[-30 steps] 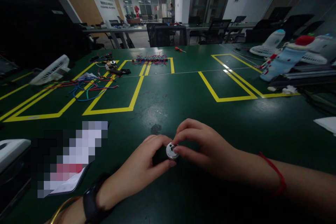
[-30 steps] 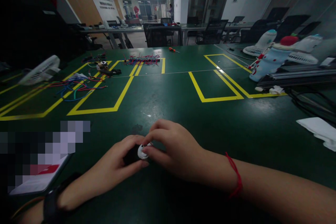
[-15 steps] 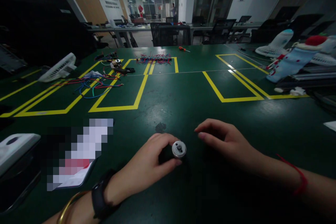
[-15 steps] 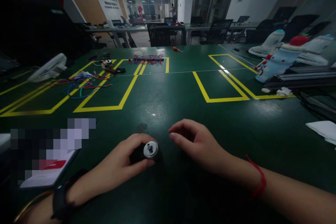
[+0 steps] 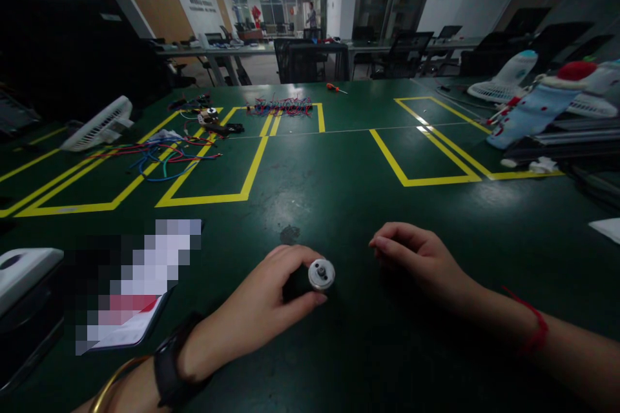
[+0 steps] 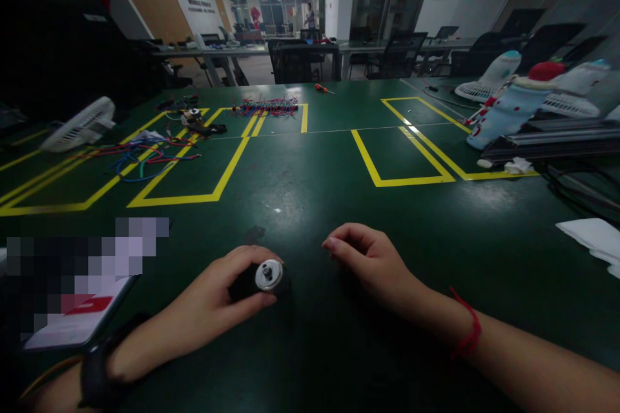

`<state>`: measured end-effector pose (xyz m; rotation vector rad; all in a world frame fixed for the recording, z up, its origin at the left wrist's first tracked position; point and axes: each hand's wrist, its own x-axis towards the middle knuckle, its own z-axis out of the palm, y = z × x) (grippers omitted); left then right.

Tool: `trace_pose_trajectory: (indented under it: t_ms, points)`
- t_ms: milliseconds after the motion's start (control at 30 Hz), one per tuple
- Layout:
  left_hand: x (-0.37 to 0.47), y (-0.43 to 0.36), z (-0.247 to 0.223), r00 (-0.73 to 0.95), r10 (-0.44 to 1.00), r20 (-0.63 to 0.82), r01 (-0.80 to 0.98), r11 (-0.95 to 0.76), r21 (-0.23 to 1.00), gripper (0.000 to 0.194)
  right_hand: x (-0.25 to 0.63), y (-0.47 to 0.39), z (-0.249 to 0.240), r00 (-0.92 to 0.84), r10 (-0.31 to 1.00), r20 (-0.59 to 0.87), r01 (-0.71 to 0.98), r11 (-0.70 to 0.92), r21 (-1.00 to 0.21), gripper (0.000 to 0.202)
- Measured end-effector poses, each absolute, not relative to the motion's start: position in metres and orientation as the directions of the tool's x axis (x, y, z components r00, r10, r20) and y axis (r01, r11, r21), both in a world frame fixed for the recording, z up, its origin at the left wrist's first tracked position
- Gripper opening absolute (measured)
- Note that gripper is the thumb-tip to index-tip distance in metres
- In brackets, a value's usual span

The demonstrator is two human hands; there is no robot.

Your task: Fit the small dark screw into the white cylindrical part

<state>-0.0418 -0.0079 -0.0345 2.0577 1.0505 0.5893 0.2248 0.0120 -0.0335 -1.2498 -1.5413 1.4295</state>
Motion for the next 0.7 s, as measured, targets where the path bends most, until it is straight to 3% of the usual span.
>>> trace_pose_trajectory:
  t_ms: [167, 300, 500, 600, 700]
  points:
    - [-0.041, -0.007, -0.034, 0.551, 0.832, 0.066, 0.502, -0.394, 0.770, 0.029, 0.220, 0.010, -0.026, -0.505, 0.863, 0.013, 0.394, 0.244, -0.886, 0.015]
    - [-0.039, -0.007, -0.033, 0.556, 0.829, 0.066, 0.503, -0.399, 0.767, 0.027, 0.206, 0.006, -0.019, -0.607, 0.783, 0.134, 0.378, 0.433, -0.818, 0.013]
    - [-0.040, -0.007, -0.035, 0.560, 0.826, 0.067, 0.485, -0.392, 0.782, 0.027, 0.180, 0.004, -0.010, -0.597, 0.775, 0.207, 0.394, 0.508, -0.766, 0.021]
    - [-0.041, -0.007, -0.036, 0.560, 0.825, 0.074, 0.477, -0.394, 0.786, 0.027, 0.171, 0.006, -0.008, -0.617, 0.758, 0.213, 0.405, 0.538, -0.739, 0.014]
    - [-0.041, -0.006, -0.037, 0.557, 0.828, 0.064, 0.488, -0.389, 0.781, 0.029, 0.169, 0.011, -0.002, -0.586, 0.773, 0.243, 0.342, 0.507, -0.791, 0.007]
